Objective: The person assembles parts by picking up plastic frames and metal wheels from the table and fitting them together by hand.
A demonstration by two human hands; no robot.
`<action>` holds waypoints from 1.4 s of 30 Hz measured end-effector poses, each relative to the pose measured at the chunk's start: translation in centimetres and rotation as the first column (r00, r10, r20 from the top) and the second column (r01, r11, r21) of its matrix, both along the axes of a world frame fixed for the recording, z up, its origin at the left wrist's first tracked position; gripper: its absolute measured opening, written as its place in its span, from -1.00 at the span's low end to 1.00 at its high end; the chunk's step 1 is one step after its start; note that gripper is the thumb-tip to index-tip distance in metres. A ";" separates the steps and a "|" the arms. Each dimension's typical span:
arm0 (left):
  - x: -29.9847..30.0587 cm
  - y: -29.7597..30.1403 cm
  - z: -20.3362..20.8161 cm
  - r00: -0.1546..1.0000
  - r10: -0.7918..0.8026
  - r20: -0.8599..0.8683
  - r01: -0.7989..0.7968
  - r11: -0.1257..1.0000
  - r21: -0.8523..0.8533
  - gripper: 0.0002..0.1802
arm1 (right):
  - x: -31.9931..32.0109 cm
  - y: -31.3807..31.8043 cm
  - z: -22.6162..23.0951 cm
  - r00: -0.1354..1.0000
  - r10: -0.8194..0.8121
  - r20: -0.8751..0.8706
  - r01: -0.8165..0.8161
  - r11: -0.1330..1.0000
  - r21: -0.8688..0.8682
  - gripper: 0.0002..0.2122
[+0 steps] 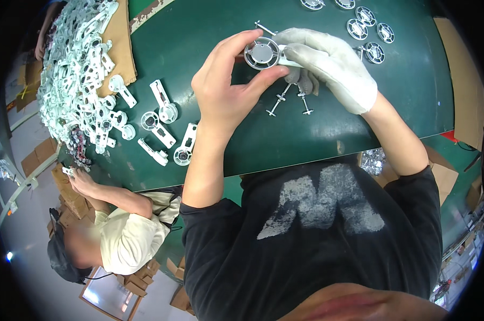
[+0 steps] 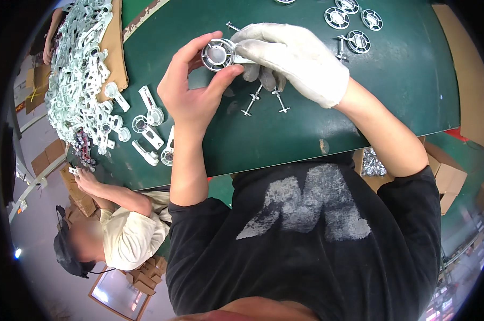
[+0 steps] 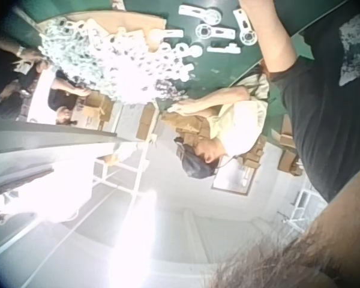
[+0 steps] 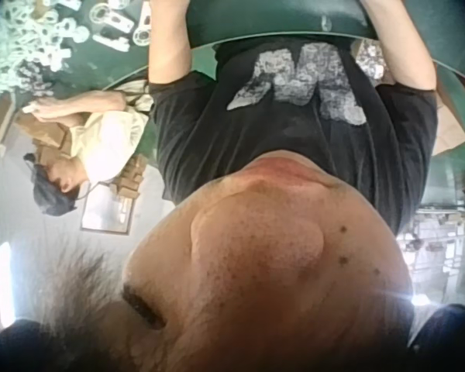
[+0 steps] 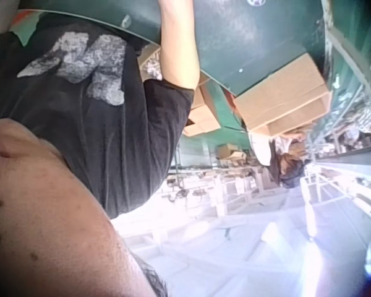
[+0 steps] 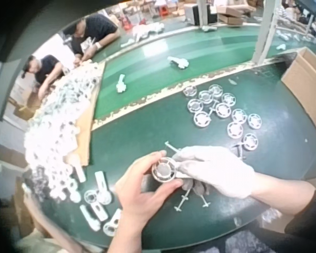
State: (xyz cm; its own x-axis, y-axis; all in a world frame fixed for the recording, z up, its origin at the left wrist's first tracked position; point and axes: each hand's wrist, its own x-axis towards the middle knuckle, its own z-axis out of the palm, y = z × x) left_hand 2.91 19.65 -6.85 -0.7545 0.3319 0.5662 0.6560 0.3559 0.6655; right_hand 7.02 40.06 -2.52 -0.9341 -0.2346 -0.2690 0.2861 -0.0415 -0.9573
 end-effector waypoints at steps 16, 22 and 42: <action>-0.3 -0.9 0.8 0.981 -0.190 0.031 0.191 0.981 -0.020 -0.35 | -0.2 0.3 -0.9 0.997 0.076 0.002 -0.076 0.997 -0.012 -0.65; 0.2 -0.5 0.6 0.991 -0.096 0.089 0.097 0.995 -0.013 -0.51 | 0.1 0.0 -1.4 0.991 0.129 0.047 -0.126 0.990 -0.062 -0.66; -0.4 -1.5 0.7 0.920 -0.332 0.210 0.310 0.941 0.133 -0.14 | -0.1 0.8 -1.4 0.990 0.139 0.001 -0.138 0.982 -0.128 -0.66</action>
State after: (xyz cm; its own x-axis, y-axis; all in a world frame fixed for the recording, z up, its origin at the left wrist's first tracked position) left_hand 2.50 18.17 -6.14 -0.7279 0.5307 0.4343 0.5526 0.0789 0.8297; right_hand 6.94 40.90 -3.87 -0.8874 -0.3947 -0.2380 0.3074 -0.1221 -0.9437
